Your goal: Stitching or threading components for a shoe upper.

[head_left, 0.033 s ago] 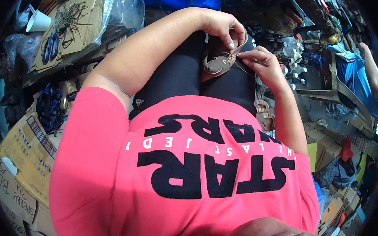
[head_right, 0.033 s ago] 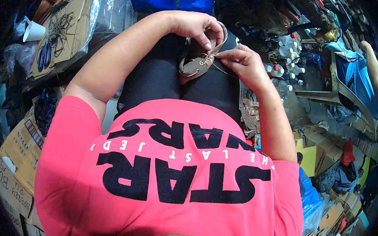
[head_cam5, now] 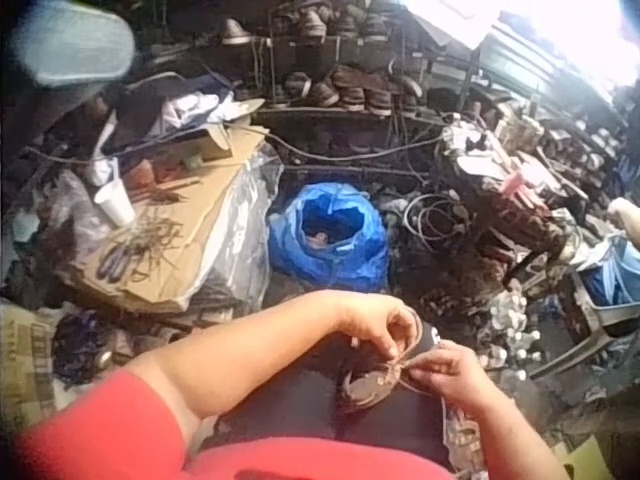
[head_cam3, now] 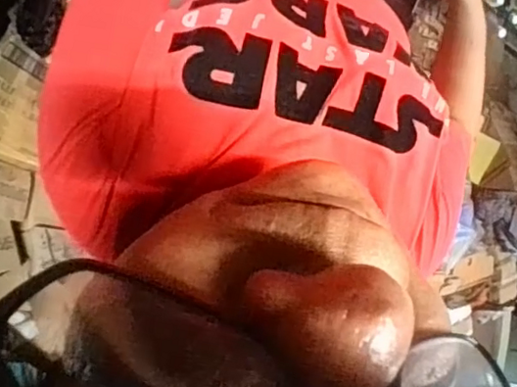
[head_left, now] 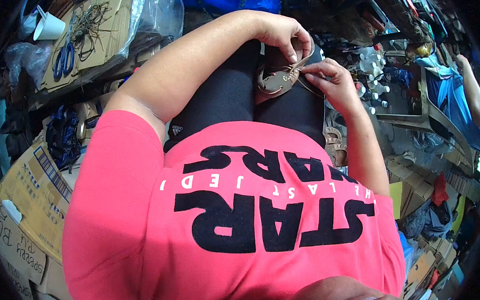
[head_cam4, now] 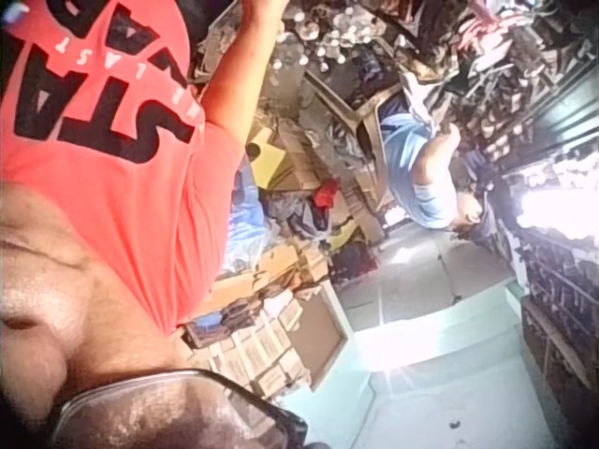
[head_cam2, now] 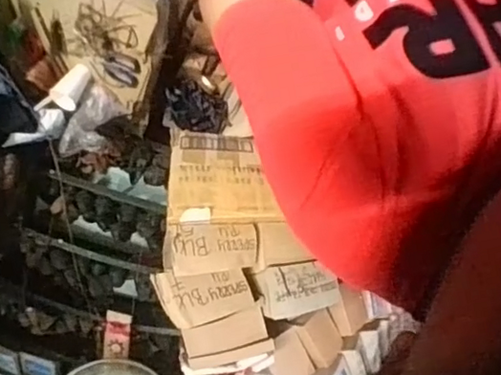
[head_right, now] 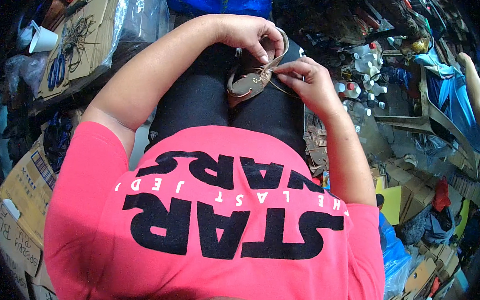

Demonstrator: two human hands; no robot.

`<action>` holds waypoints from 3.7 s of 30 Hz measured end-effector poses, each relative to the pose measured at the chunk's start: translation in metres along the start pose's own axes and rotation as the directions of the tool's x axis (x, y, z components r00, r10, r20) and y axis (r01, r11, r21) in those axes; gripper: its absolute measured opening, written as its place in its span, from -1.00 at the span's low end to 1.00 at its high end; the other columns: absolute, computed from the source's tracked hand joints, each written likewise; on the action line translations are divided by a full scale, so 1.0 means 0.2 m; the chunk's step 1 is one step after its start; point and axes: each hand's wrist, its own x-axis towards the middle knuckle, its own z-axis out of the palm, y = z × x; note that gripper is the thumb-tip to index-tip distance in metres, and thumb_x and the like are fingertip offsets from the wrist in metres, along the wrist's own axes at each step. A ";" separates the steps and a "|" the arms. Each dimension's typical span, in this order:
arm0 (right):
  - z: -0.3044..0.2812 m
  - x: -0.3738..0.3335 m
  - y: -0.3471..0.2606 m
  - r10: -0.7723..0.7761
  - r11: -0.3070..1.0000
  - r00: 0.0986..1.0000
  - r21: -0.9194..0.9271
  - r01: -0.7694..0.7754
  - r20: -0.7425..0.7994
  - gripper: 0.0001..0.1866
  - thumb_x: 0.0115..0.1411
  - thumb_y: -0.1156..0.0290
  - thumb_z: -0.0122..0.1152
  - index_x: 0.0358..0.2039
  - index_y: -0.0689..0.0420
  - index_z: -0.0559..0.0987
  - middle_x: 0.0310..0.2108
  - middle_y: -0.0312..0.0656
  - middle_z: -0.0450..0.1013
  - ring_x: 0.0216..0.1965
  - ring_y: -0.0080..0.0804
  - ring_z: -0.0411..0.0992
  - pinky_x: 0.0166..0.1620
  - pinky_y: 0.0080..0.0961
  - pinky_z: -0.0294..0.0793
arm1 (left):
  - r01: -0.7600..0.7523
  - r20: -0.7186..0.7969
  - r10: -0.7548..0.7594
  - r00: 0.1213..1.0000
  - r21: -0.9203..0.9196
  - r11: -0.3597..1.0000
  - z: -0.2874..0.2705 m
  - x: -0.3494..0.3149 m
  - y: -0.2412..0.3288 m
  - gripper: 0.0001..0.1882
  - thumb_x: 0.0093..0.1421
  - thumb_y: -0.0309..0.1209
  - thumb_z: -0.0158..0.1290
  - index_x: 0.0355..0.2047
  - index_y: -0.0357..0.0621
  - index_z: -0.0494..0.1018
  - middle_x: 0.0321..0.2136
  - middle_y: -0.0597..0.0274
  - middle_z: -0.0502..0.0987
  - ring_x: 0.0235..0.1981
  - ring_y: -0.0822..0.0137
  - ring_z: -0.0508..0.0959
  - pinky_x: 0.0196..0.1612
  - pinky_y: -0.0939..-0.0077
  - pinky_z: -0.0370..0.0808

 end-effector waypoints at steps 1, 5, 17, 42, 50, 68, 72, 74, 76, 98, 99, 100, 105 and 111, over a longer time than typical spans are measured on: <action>0.03 0.01 0.00 -0.055 0.997 0.996 -0.061 0.051 -0.064 -0.83 0.04 0.54 0.28 -0.30 0.12 0.64 -0.49 -0.31 0.37 -0.42 -0.56 0.36 -0.30 -0.64 0.36 | 0.000 -0.001 0.000 1.000 0.000 1.000 0.00 0.00 0.00 -0.63 -0.10 -0.46 0.27 -0.21 -0.12 0.52 -0.25 0.24 0.49 -0.16 0.35 0.47 -0.05 0.43 0.39; 0.07 0.00 -0.08 -0.129 0.982 0.977 -0.161 0.102 -0.170 -0.85 -0.01 0.48 0.34 -0.37 0.12 0.61 -0.47 -0.24 0.43 -0.46 -0.46 0.39 -0.35 -0.54 0.38 | -0.008 -0.280 0.108 0.954 0.336 0.942 0.01 -0.08 0.05 -0.58 -0.10 -0.33 0.28 -0.19 -0.11 0.51 -0.18 0.12 0.47 -0.07 0.19 0.45 0.02 0.36 0.36; 0.07 -0.06 -0.07 -0.171 0.955 0.976 -0.267 0.131 -0.134 -0.75 0.04 0.58 0.21 -0.25 0.03 0.65 -0.51 -0.15 0.35 -0.43 -0.25 0.38 -0.32 -0.42 0.38 | 0.417 -0.585 0.005 0.811 0.584 0.697 -0.06 -0.38 -0.03 -0.76 0.14 -0.24 0.10 -0.37 -0.17 0.47 -0.35 0.06 0.50 -0.24 0.11 0.52 -0.19 0.28 0.42; 0.07 -0.12 -0.08 -0.181 0.835 0.980 -0.539 0.110 -0.080 -0.62 0.02 0.51 0.15 -0.15 -0.20 0.63 -0.48 -0.32 0.37 -0.29 -0.34 0.36 -0.11 -0.33 0.21 | 0.361 -0.637 0.309 0.706 0.700 0.616 0.36 -0.49 0.10 -0.79 -0.01 -0.49 0.19 -0.30 0.00 0.59 -0.52 0.23 0.41 -0.42 0.22 0.47 -0.34 0.38 0.43; -0.02 -0.02 0.00 -0.155 0.940 0.988 -0.308 0.149 0.004 -0.55 -0.06 0.64 0.12 -0.19 -0.14 0.65 -0.49 -0.32 0.39 -0.35 -0.37 0.30 -0.18 -0.47 0.35 | 0.129 -0.629 0.328 0.705 0.568 0.813 0.30 -0.34 0.02 -0.83 -0.02 -0.41 0.21 -0.39 0.18 0.63 -0.54 0.30 0.36 -0.39 0.26 0.42 -0.30 0.35 0.38; -0.02 0.00 0.04 -0.090 0.983 0.995 -0.158 0.097 0.048 -0.64 0.05 0.63 0.12 -0.20 -0.07 0.65 -0.47 -0.33 0.34 -0.29 -0.41 0.27 -0.12 -0.52 0.31 | 0.205 -0.605 0.247 0.757 0.579 0.789 0.29 -0.33 0.02 -0.77 -0.02 -0.43 0.17 -0.37 0.29 0.63 -0.53 0.39 0.36 -0.32 0.30 0.42 -0.19 0.31 0.28; -0.03 0.01 0.04 -0.085 0.984 0.994 -0.154 0.095 0.068 -0.69 0.09 0.56 0.15 -0.19 -0.09 0.65 -0.46 -0.34 0.34 -0.24 -0.40 0.25 -0.07 -0.51 0.25 | 0.220 -0.594 0.228 0.772 0.586 0.780 0.30 -0.34 0.01 -0.73 -0.02 -0.46 0.14 -0.36 0.32 0.63 -0.51 0.40 0.37 -0.29 0.29 0.42 -0.17 0.28 0.26; -0.02 0.01 0.04 -0.090 0.983 0.994 -0.157 0.099 0.064 -0.69 0.09 0.55 0.15 -0.19 -0.10 0.66 -0.46 -0.35 0.34 -0.25 -0.40 0.24 -0.07 -0.52 0.25 | 0.224 -0.596 0.220 0.772 0.579 0.784 0.30 -0.33 0.01 -0.73 -0.02 -0.47 0.13 -0.36 0.33 0.63 -0.51 0.41 0.38 -0.28 0.29 0.42 -0.16 0.28 0.25; -0.02 0.00 0.05 -0.094 0.982 0.994 -0.159 0.102 0.059 -0.70 0.10 0.55 0.15 -0.19 -0.10 0.66 -0.46 -0.35 0.33 -0.26 -0.41 0.24 -0.07 -0.52 0.24 | 0.227 -0.598 0.212 0.773 0.573 0.788 0.30 -0.33 0.01 -0.72 -0.02 -0.47 0.13 -0.36 0.33 0.63 -0.51 0.41 0.38 -0.28 0.30 0.42 -0.15 0.28 0.24; 0.00 -0.03 0.03 -0.075 0.993 0.995 -0.092 0.081 0.063 -0.65 0.08 0.60 0.18 -0.11 0.02 0.62 -0.41 -0.35 0.40 -0.30 -0.57 0.33 -0.15 -0.64 0.36 | 0.264 -0.527 0.088 0.845 0.555 0.789 0.31 -0.36 0.11 -0.80 0.04 -0.29 0.17 -0.28 0.29 0.62 -0.45 0.42 0.50 -0.23 0.28 0.46 -0.10 0.23 0.24; 0.01 -0.05 0.02 0.002 1.000 0.999 -0.007 -0.001 0.049 -0.68 0.12 0.57 0.20 -0.08 0.06 0.60 -0.37 -0.35 0.38 -0.27 -0.61 0.32 -0.13 -0.69 0.34 | 0.327 -0.577 0.039 0.816 0.516 0.791 0.32 -0.36 0.11 -0.79 0.04 -0.29 0.17 -0.27 0.29 0.62 -0.44 0.41 0.53 -0.22 0.29 0.47 -0.10 0.23 0.24; 0.03 -0.05 0.02 0.021 1.000 1.000 -0.005 -0.021 0.015 -0.68 0.13 0.54 0.22 -0.07 0.07 0.60 -0.36 -0.36 0.38 -0.28 -0.64 0.33 -0.14 -0.69 0.37 | 0.326 -0.574 0.038 0.818 0.517 0.792 0.33 -0.36 0.09 -0.79 0.04 -0.29 0.17 -0.27 0.29 0.62 -0.44 0.41 0.53 -0.22 0.29 0.47 -0.10 0.23 0.24; 0.09 -0.05 0.06 0.025 0.998 0.993 0.057 -0.018 -0.117 -0.69 0.06 0.47 0.28 -0.13 -0.03 0.63 -0.40 -0.30 0.49 -0.29 -0.54 0.39 -0.16 -0.61 0.40 | 0.434 -0.663 -0.084 0.743 0.383 0.815 0.35 -0.31 0.11 -0.82 0.00 -0.24 0.19 -0.33 0.18 0.60 -0.39 0.37 0.62 -0.22 0.33 0.52 -0.05 0.25 0.17; 0.14 -0.03 0.03 0.063 0.995 0.981 0.085 -0.048 -0.184 -0.77 0.03 0.44 0.32 -0.23 0.04 0.65 -0.39 -0.28 0.53 -0.27 -0.56 0.42 -0.16 -0.61 0.41 | 0.427 -0.643 -0.179 0.744 0.252 0.868 0.36 -0.25 0.13 -0.83 -0.01 -0.22 0.21 -0.40 0.09 0.57 -0.42 0.34 0.62 -0.31 0.36 0.57 -0.06 0.27 0.19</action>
